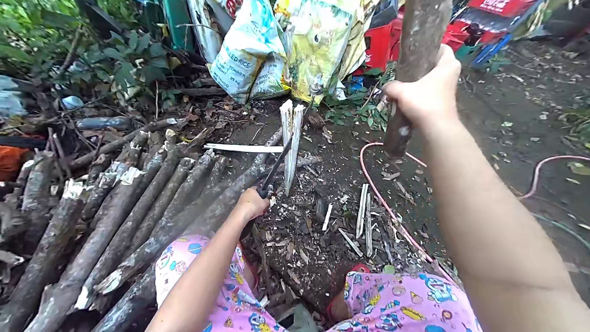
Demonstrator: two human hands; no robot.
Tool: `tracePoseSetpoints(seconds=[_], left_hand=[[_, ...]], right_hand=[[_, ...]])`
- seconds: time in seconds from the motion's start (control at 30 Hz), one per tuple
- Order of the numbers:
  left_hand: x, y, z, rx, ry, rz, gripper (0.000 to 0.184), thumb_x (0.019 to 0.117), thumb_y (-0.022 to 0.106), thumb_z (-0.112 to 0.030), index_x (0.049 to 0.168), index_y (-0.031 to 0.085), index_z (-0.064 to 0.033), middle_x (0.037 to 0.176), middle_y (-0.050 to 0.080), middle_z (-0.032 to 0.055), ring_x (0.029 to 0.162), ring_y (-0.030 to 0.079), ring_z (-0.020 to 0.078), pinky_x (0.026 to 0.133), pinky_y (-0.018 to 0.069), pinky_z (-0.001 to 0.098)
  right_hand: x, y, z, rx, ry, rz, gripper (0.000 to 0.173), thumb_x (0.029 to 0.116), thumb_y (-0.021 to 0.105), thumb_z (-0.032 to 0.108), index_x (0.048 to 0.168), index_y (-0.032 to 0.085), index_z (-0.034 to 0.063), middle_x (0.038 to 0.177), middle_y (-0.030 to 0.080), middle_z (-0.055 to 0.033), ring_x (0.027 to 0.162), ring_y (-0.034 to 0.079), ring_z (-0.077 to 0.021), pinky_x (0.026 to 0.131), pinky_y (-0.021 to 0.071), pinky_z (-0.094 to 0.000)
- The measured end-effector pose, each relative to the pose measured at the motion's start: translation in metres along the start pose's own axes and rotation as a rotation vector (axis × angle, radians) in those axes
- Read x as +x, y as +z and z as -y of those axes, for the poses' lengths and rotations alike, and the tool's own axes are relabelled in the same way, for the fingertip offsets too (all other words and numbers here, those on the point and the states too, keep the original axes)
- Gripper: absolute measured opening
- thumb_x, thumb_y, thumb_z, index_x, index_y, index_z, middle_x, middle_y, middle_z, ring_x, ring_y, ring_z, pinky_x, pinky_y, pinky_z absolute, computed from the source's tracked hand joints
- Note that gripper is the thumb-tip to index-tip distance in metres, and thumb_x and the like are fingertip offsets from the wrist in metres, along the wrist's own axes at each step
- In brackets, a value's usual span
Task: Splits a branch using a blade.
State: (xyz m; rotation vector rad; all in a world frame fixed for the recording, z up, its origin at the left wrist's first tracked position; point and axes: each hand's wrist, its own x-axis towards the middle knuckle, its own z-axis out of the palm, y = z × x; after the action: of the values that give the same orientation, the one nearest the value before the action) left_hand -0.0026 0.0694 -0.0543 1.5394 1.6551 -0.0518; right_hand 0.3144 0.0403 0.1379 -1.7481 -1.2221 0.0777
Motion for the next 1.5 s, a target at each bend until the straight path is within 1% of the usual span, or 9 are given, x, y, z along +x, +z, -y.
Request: tracePoseSetpoints(seconds=[0.27,0.47,0.57,0.73,0.87,0.97,1.23,1.4,1.5], left_hand=[[0.011,0.006,0.001,0.063,-0.074,0.038,0.051,0.0972,0.066,-0.019,0.142,0.05,-0.0003,0.118,0.065,0.0231,0.098,0.069,0.0314,0.089,0.056,0.0493],[0.025,0.023,0.002,0.057,-0.056,0.044,0.048,0.0971,0.067,-0.021,0.137,0.053,0.0007,0.12,0.065,0.0248,0.106,0.068,0.0354,0.095,0.0536,0.0535],[0.027,0.022,0.004,0.079,-0.055,0.05,0.047,0.0965,0.067,-0.021,0.137,0.055,-0.0005,0.121,0.066,0.0242,0.106,0.069,0.0359,0.095,0.054,0.0545],[0.029,0.017,-0.001,0.066,-0.085,0.059,0.047,0.0962,0.067,-0.019,0.138,0.055,-0.0009,0.122,0.065,0.0248,0.106,0.069,0.0356,0.095,0.054,0.0545],[0.034,0.02,0.011,0.066,-0.086,0.05,0.046,0.096,0.068,-0.022,0.135,0.056,0.0004,0.119,0.066,0.0242,0.104,0.069,0.0354,0.093,0.0545,0.0537],[0.04,0.031,0.026,0.153,-0.138,0.081,0.049,0.0967,0.067,-0.025,0.136,0.056,0.0014,0.125,0.065,0.0251,0.112,0.068,0.037,0.098,0.0533,0.0557],[0.049,0.049,0.024,0.142,-0.169,0.08,0.049,0.0959,0.069,-0.024,0.136,0.057,0.0014,0.129,0.064,0.0255,0.119,0.065,0.0371,0.101,0.0514,0.0561],[0.057,0.051,0.024,0.114,-0.174,0.061,0.051,0.0959,0.068,-0.022,0.139,0.055,0.0011,0.132,0.063,0.0258,0.121,0.064,0.0376,0.103,0.0505,0.0565],[0.06,0.051,0.024,0.101,-0.175,0.061,0.052,0.0959,0.068,-0.023,0.14,0.054,0.0015,0.132,0.062,0.0262,0.122,0.064,0.0375,0.103,0.0504,0.0561]], right_hand=[[-0.09,0.117,-0.136,-0.519,0.402,0.804,0.069,0.0822,0.08,0.019,0.141,0.05,0.001,0.123,0.065,-0.0269,0.117,0.064,-0.0436,0.096,0.0498,-0.0641],[-0.067,0.091,-0.114,0.022,0.433,0.602,0.053,0.0804,0.08,0.001,0.128,0.058,-0.0015,0.099,0.067,-0.0202,0.078,0.067,-0.0293,0.076,0.0568,-0.0497],[-0.021,0.037,-0.068,0.06,0.195,0.293,0.059,0.0763,0.083,0.006,0.128,0.057,-0.0029,0.1,0.068,-0.0222,0.081,0.069,-0.0339,0.074,0.0578,-0.0575],[0.011,0.016,-0.022,0.124,-0.076,-0.098,0.086,0.0668,0.079,0.014,0.143,0.043,-0.0024,0.122,0.064,-0.0133,0.102,0.069,-0.0148,0.086,0.0604,-0.0349],[-0.067,0.093,-0.111,-0.461,0.301,0.67,0.074,0.0781,0.083,0.014,0.14,0.046,-0.0043,0.117,0.064,-0.0303,0.109,0.065,-0.0464,0.09,0.052,-0.0655],[-0.103,0.131,-0.158,-0.621,0.44,0.967,0.07,0.0835,0.078,0.02,0.143,0.047,0.0021,0.128,0.064,-0.0266,0.12,0.063,-0.0442,0.096,0.0506,-0.065],[-0.061,0.081,-0.109,-0.052,0.375,0.584,0.052,0.0782,0.083,0.005,0.126,0.061,-0.001,0.098,0.068,-0.0227,0.082,0.067,-0.0351,0.077,0.0555,-0.0567],[-0.005,0.059,-0.058,0.233,0.05,0.018,0.07,0.0651,0.079,0.008,0.128,0.052,0.0001,0.105,0.067,-0.0122,0.085,0.071,-0.0196,0.073,0.0627,-0.0418],[-0.038,0.092,-0.085,0.051,0.131,0.143,0.075,0.0688,0.083,0.007,0.135,0.049,-0.0059,0.109,0.067,-0.0219,0.096,0.07,-0.0309,0.083,0.0588,-0.0511]])
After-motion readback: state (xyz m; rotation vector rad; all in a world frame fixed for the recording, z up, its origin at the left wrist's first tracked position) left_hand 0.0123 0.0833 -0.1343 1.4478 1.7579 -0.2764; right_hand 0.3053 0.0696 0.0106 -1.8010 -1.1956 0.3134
